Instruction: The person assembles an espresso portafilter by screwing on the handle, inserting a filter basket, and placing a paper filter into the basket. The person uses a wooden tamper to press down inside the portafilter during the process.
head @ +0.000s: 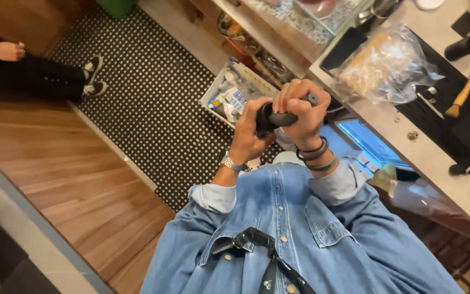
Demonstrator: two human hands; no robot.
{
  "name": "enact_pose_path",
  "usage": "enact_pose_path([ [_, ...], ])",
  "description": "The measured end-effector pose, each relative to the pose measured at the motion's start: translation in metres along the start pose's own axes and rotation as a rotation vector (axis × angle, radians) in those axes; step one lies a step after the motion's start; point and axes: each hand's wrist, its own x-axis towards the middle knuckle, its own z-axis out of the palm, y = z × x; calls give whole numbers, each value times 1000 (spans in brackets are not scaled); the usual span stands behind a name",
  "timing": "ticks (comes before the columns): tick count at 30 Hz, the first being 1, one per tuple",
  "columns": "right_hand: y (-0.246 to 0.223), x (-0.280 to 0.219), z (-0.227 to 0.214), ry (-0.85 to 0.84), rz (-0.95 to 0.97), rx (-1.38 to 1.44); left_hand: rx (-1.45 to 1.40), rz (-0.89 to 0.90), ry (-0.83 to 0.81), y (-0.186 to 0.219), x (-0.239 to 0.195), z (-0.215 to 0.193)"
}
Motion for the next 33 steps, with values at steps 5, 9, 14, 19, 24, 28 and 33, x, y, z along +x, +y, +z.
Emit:
enact_pose_path([
  [5, 6, 8, 18, -51, -15, -41, 29, -28, 13, -19, -4, -1],
  [9, 5, 8, 7, -67, -1, -57, 33, 18, -10, -2, -1, -1],
  [14, -9, 13, 13, -65, -140, -422, 51, 101, -69, -1, 3, 2],
  [19, -46, 26, 16, -172, -201, -633, 97, 34, -182, 15, 17, 6],
  [24, -49, 18, 9, -138, -215, -719, 123, 34, -236, 34, 27, 2],
  [28, -50, 19, 11, -133, -207, -671, 245, 111, -103, 26, 32, 10],
  [33, -41, 14, 9, -1, -199, -537, 233, 79, -42, 28, 11, 17],
])
